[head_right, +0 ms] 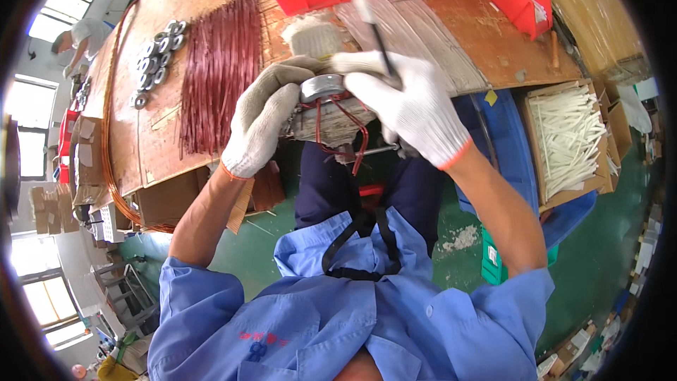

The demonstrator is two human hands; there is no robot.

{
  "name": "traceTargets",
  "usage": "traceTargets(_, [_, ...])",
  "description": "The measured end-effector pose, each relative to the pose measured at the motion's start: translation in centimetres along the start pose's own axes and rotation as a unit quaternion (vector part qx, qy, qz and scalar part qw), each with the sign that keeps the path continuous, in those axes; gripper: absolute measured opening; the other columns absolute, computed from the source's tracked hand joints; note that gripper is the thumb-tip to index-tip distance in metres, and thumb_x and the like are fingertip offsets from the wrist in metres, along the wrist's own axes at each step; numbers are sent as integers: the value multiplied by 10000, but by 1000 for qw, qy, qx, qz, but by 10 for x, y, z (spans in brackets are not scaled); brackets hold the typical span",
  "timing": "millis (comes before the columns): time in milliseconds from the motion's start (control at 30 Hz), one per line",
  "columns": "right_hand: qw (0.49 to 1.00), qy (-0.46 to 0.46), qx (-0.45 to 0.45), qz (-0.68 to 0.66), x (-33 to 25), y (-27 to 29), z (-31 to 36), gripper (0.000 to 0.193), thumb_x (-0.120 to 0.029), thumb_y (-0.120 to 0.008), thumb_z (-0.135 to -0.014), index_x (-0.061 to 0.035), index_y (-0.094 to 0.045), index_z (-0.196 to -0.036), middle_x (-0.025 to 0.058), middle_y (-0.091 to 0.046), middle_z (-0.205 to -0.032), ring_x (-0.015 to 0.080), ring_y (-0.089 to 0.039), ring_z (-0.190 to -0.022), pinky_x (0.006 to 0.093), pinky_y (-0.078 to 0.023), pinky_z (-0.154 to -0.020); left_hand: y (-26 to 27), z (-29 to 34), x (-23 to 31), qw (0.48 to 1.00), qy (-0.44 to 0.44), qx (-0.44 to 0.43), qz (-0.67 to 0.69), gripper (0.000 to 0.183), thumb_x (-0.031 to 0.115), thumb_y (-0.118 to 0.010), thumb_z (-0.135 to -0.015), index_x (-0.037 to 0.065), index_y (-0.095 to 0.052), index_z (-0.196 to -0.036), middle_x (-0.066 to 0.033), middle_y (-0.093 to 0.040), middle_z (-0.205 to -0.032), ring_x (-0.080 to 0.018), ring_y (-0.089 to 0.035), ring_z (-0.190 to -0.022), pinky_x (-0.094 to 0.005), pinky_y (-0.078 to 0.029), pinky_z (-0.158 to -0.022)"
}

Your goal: Use an alignment tool to organize and secure wiring on an electrical motor stator held in a bench vice.

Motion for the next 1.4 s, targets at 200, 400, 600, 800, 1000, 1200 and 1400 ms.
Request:
traceTargets(200, [980,-30,129,-149,62,46,66,248,-187,-637,-1106,10,-735,-1220,-63,-473,-641,39,-437,-464,257,-400,-418,126,17,-59,858,108,192,-465,393,375,-651,-1061,29,-681,-1245,-220,-693,-1195,-339,-745,-982,-477,-582,-872])
traceTargets(400, [973,-53,160,-160,104,40,120,268,-205,-638,-1099,49,-713,-1139,-34,-480,-607,56,-441,-433,272,-412,-396,184,-19,-122,779,245,56,-575,464,379,-649,-930,-58,-727,-1065,-337,-737,-1073,-485,-737,-1021,-532,-587,-918])
traceTargets(600, [961,-97,162,-201,145,20,159,266,-189,-625,-1097,60,-710,-1136,-26,-477,-597,70,-454,-433,287,-428,-400,214,-25,-131,808,240,66,-534,380,329,-658,-896,-6,-787,-1022,-280,-766,-1048,-450,-745,-1008,-507,-579,-937])
traceTargets(800, [957,-129,148,-214,166,8,169,243,-166,-622,-1097,54,-721,-1124,-25,-493,-608,67,-454,-443,287,-428,-407,248,-10,-113,888,238,153,-363,254,236,-713,-888,-8,-776,-919,-96,-738,-787,-191,-663,-652,-364,-535,-596])
traceTargets(1000, [976,-113,65,-176,146,-29,156,225,-95,-624,-1087,84,-743,-1152,-34,-550,-639,37,-489,-475,242,-410,-445,242,18,-103,906,329,194,-182,251,240,-676,-958,1,-753,-963,-79,-739,-792,-120,-588,-571,-316,-465,-486])
traceTargets(1200, [984,-122,-28,-130,136,-70,145,224,-131,-653,-1089,43,-768,-1171,-26,-611,-716,27,-518,-505,222,-437,-455,243,0,-128,868,258,133,-404,415,346,-693,-939,-61,-756,-996,-234,-759,-851,-341,-743,-777,-421,-590,-778])
traceTargets(1400, [979,-146,-34,-137,149,-80,151,220,-114,-651,-1082,47,-764,-1180,-21,-628,-720,28,-526,-506,222,-432,-457,211,-22,-151,814,262,61,-515,369,288,-672,-879,-67,-740,-957,-311,-736,-972,-469,-724,-995,-510,-559,-910])
Point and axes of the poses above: each hand's wrist, its own z-axis away from the middle knuckle, its own y-axis out of the back of the hand, x = y × z, the point moved 9 cm from there along -z, towards the middle knuckle
